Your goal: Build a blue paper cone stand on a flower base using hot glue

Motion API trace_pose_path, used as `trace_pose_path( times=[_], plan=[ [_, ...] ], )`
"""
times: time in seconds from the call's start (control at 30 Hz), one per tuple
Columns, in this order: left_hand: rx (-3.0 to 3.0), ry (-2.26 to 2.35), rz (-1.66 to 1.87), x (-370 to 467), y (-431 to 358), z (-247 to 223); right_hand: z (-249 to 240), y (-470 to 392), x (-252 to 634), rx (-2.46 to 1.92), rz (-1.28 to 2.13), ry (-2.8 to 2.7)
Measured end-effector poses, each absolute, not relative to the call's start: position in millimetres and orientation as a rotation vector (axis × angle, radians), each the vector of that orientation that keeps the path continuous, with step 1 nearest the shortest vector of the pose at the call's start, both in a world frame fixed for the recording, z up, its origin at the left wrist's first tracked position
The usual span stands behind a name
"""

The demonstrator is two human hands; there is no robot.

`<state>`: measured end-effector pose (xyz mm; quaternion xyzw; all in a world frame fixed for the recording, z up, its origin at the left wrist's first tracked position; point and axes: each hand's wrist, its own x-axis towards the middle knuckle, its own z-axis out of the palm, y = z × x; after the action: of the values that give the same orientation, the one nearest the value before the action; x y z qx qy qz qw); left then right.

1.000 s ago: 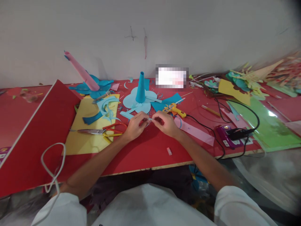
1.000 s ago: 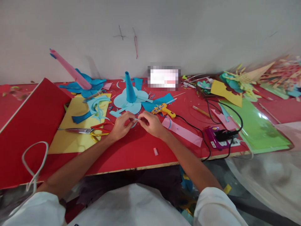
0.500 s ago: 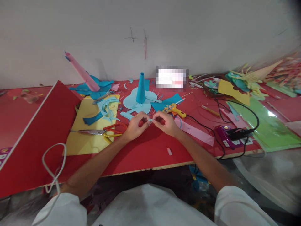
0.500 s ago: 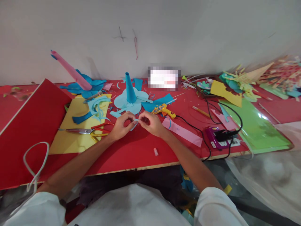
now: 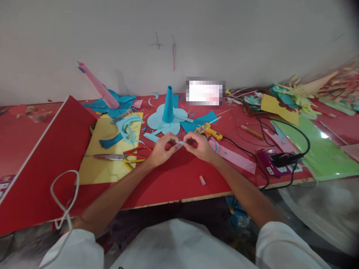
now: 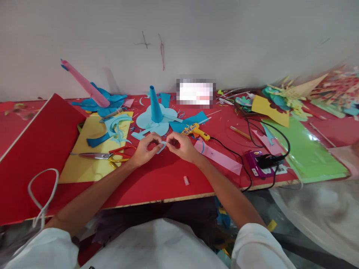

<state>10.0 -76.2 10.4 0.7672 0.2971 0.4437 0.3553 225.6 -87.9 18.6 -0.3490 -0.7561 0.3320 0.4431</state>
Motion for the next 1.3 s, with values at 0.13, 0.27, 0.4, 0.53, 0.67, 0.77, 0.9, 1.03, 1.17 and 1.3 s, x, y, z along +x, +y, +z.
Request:
trace_pose_path(
  times=[0.13, 0.27, 0.4, 0.53, 0.67, 0.77, 0.9, 1.03, 1.17, 1.3],
  plan=[
    [1.983, 0.765, 1.131, 10.0, -76.3, 10.3, 20.7, -88.3, 224.3, -0.853, 0.826, -1.895],
    [2.001, 0.781, 1.122, 9.9, -76.9, 10.7, 21.6, -88.8, 222.9, -0.858, 0.829, -1.912],
    [2.017, 0.799, 1.132, 9.9, -77.5, 12.5, 22.0, -89.2, 222.8, -0.869, 0.843, -1.909],
    [2.023, 0.785, 1.133, 9.1, -77.4, 12.6, 21.7, -89.0, 222.6, -0.858, 0.87, -1.9],
    [2.025, 0.773, 1.13, 8.9, -76.1, 11.3, 19.4, -87.3, 223.3, -0.851, 0.889, -1.893],
    [2.027, 0.784, 1.128, 9.8, -75.4, 11.6, 17.6, -86.1, 224.1, -0.871, 0.885, -1.893],
    [2.012, 0.776, 1.131, 10.7, -76.1, 12.4, 16.7, -86.0, 223.9, -0.872, 0.871, -1.894],
    [2.005, 0.778, 1.127, 10.7, -77.0, 11.1, 18.1, -86.7, 222.7, -0.888, 0.894, -1.875],
    [2.021, 0.779, 1.122, 10.8, -77.1, 10.1, 19.4, -87.3, 222.2, -0.873, 0.898, -1.87],
    [2.054, 0.772, 1.119, 10.9, -76.6, 10.5, 19.3, -87.2, 222.2, -0.855, 0.903, -1.878]
  ],
)
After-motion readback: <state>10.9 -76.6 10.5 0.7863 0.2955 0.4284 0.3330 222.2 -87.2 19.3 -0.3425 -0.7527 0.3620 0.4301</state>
